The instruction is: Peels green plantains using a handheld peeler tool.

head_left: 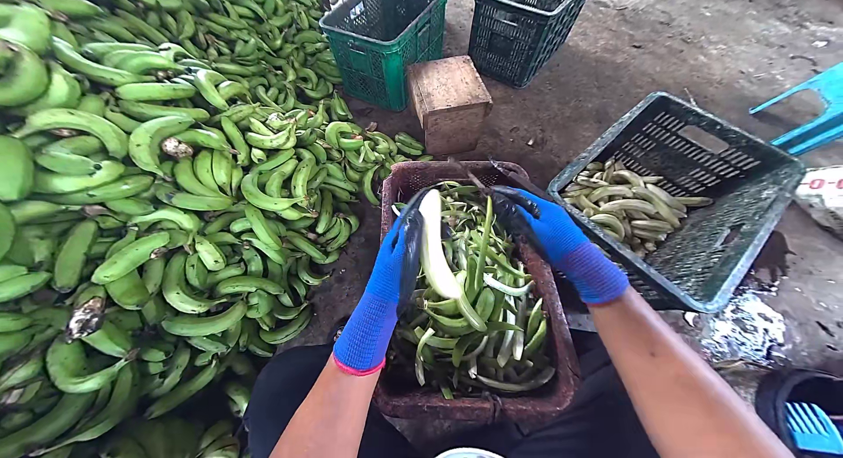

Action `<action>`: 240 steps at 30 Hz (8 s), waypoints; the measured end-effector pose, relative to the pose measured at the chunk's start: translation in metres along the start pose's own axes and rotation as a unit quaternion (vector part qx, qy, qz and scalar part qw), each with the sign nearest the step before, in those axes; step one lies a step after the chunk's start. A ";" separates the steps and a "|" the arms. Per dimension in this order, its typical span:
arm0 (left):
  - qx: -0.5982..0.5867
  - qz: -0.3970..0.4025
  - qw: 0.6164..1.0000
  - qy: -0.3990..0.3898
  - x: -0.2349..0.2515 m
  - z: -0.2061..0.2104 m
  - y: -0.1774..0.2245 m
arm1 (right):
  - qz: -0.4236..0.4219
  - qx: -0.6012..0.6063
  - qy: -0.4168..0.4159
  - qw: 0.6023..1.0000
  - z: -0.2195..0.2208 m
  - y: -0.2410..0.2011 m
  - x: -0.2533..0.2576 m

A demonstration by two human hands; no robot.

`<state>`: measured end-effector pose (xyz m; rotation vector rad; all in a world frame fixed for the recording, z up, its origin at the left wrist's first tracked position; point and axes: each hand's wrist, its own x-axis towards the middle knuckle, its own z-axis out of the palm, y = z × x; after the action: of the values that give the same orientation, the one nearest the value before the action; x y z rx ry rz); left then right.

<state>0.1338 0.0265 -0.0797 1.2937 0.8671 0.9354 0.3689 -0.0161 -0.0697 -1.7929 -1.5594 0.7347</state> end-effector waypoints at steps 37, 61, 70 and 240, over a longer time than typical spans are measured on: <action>-0.010 -0.139 0.978 -0.153 -0.006 -0.005 0.000 | -0.132 -0.062 -0.181 0.973 -0.011 -0.019 -0.061; -0.067 -0.026 0.934 0.351 0.044 -0.104 0.010 | -0.056 -0.045 -0.296 0.953 0.038 -0.026 -0.062; 0.201 0.148 0.960 0.123 -0.001 -0.016 0.007 | -0.021 -0.030 0.015 0.999 0.034 -0.029 -0.037; -0.164 -0.010 0.981 -0.106 -0.006 -0.015 -0.003 | -0.149 -0.073 0.021 0.986 -0.001 -0.011 -0.040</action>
<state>0.1178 0.0262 -0.0834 1.0743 0.5329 0.8644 0.3577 -0.0545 -0.0603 -1.6126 -1.8409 0.4457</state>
